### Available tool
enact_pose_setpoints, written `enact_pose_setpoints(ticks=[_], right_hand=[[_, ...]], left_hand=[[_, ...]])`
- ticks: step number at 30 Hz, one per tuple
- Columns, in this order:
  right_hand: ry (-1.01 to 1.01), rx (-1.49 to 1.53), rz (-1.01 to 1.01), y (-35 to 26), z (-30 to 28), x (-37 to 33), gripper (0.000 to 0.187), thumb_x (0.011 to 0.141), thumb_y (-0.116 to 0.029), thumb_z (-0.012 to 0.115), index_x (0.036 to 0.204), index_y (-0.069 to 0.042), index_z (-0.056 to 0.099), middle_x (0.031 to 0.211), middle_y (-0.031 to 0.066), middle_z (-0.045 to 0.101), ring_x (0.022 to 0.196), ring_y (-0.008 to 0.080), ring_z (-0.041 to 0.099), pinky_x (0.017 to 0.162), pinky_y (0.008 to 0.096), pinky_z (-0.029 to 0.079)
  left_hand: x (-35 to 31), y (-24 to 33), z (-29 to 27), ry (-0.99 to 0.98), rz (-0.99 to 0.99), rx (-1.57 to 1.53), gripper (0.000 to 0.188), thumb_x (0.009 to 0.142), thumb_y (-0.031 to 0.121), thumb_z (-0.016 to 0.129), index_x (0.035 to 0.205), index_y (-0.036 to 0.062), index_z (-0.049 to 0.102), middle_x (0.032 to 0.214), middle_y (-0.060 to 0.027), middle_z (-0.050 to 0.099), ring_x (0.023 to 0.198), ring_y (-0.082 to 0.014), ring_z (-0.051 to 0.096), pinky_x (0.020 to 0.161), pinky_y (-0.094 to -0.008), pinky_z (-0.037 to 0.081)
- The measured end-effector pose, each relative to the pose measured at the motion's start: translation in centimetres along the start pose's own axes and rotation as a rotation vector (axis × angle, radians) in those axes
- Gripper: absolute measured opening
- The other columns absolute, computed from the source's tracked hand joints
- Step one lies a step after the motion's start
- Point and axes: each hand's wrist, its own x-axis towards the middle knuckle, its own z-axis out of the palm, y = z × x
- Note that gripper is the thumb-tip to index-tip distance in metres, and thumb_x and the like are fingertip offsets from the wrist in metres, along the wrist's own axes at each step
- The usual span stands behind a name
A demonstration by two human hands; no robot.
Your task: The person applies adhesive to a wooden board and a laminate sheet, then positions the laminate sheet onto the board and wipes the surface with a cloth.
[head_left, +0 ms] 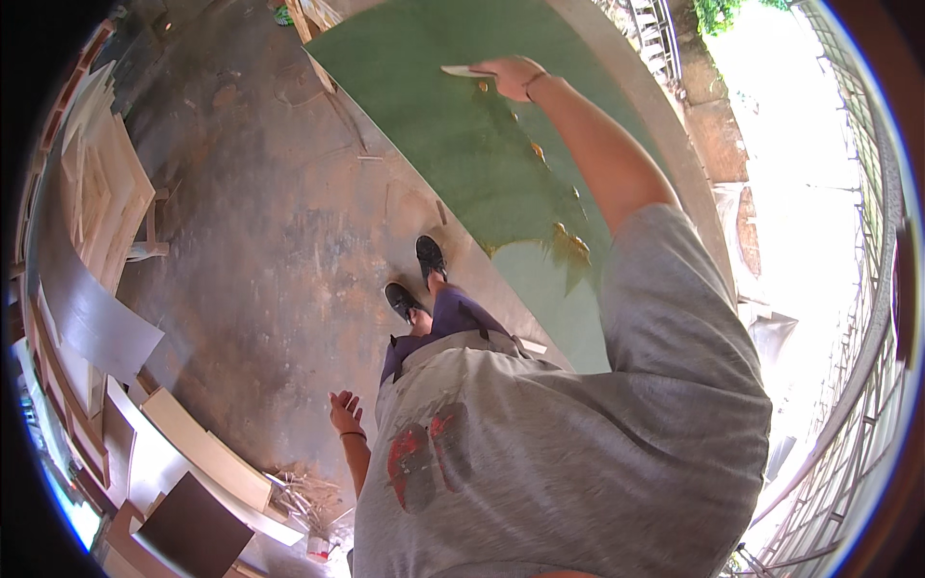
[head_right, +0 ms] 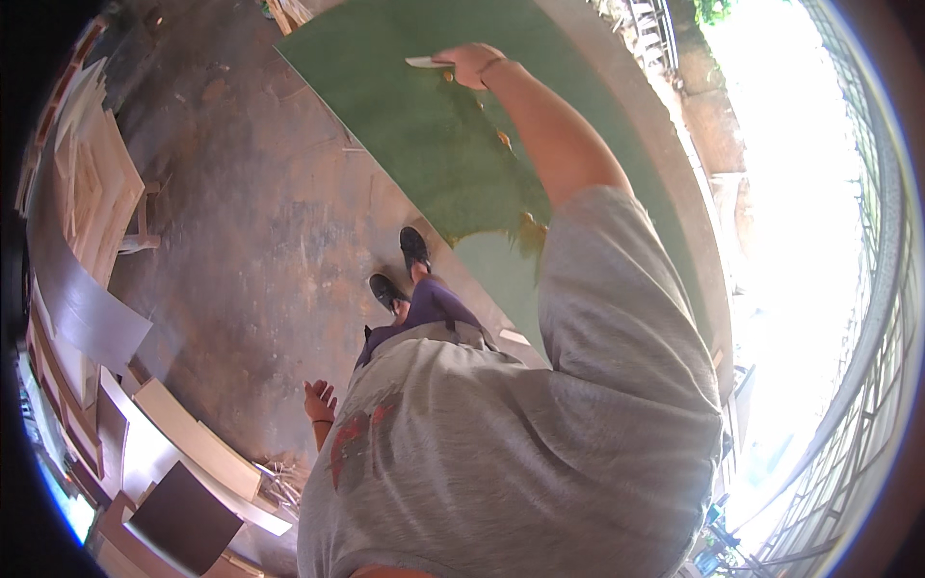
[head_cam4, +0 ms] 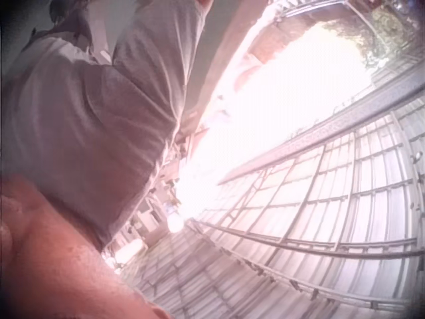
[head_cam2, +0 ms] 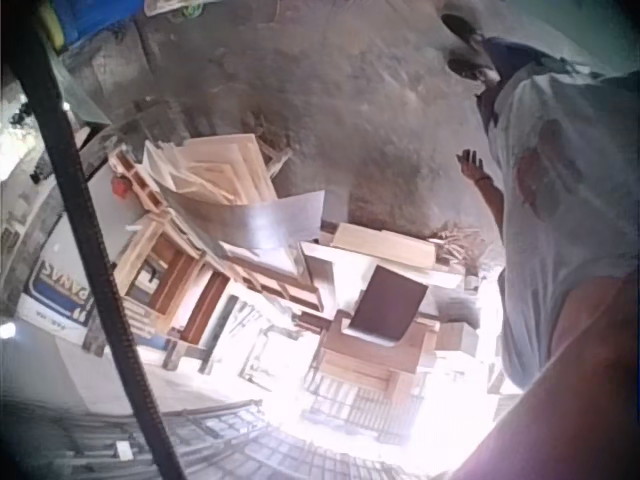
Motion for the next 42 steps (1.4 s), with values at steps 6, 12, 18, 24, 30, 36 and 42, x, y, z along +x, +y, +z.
enact_pose_setpoints(ticks=[6,12,18,24,30,36,42], right_hand=[[-0.165,-0.059,-0.197,2.3,2.4,-7.8,0.057,0.072,-0.004,0.050,0.123,-0.029,0.054,0.117,0.0074,0.059,0.106,0.0295,0.056,0.089,0.0384,0.045],[-0.286,0.056,-0.086,4.7,5.5,-27.3,0.067,0.063,0.006,0.051,0.123,-0.024,0.055,0.121,0.0065,0.057,0.107,0.0290,0.056,0.090,0.0382,0.046],[-0.161,0.278,0.512,-0.5,6.7,-35.6,0.057,0.069,-0.003,0.047,0.123,-0.022,0.054,0.100,0.0146,0.064,0.094,0.0344,0.060,0.082,0.0424,0.048],[-0.036,0.165,0.383,-9.3,9.5,-27.7,0.044,0.069,-0.015,0.055,0.112,-0.008,0.055,0.074,0.0186,0.063,0.069,0.0368,0.062,0.062,0.0447,0.049],[-0.167,0.203,0.074,-19.0,8.0,-26.7,0.036,0.062,-0.014,0.063,0.098,-0.011,0.065,0.080,0.0140,0.066,0.076,0.0330,0.066,0.064,0.0407,0.052],[0.165,0.295,0.394,-12.0,3.8,-34.4,0.046,0.072,-0.008,0.049,0.114,-0.023,0.062,0.092,0.0149,0.065,0.077,0.0318,0.063,0.067,0.0416,0.051],[0.028,0.199,0.757,-5.2,10.8,-38.9,0.034,0.073,-0.011,0.049,0.102,-0.019,0.065,0.084,0.0121,0.066,0.079,0.0306,0.064,0.068,0.0427,0.050]], left_hand=[[0.4,-2.8,0.8,-0.062,-0.144,0.262,0.061,0.088,0.059,0.041,0.114,0.0060,0.057,0.111,-0.0065,0.061,0.096,-0.0214,0.058,0.078,-0.0371,0.041],[3.4,-3.1,2.7,-0.211,-0.170,0.553,0.062,0.088,0.058,0.039,0.116,0.0054,0.055,0.114,-0.0069,0.060,0.100,-0.0229,0.058,0.080,-0.0394,0.040],[6.4,1.9,5.1,-0.267,-0.089,0.397,0.064,0.088,0.058,0.037,0.118,0.0044,0.054,0.115,-0.0067,0.060,0.102,-0.0221,0.057,0.083,-0.0410,0.039],[7.4,4.5,5.1,-0.300,-0.023,0.411,0.065,0.089,0.058,0.037,0.120,0.0036,0.053,0.117,-0.0059,0.059,0.099,-0.0198,0.057,0.081,-0.0400,0.041],[8.8,3.0,3.7,-0.290,-0.076,0.502,0.064,0.088,0.058,0.038,0.119,0.0046,0.054,0.116,-0.0057,0.059,0.097,-0.0198,0.057,0.079,-0.0395,0.041],[9.2,1.6,2.3,-0.303,-0.059,0.504,0.064,0.087,0.058,0.038,0.121,0.0058,0.052,0.118,-0.0060,0.058,0.099,-0.0205,0.057,0.080,-0.0406,0.040],[8.7,1.4,2.2,-0.334,-0.090,0.604,0.065,0.088,0.057,0.038,0.122,0.0045,0.052,0.121,-0.0066,0.057,0.102,-0.0206,0.056,0.082,-0.0405,0.040]])
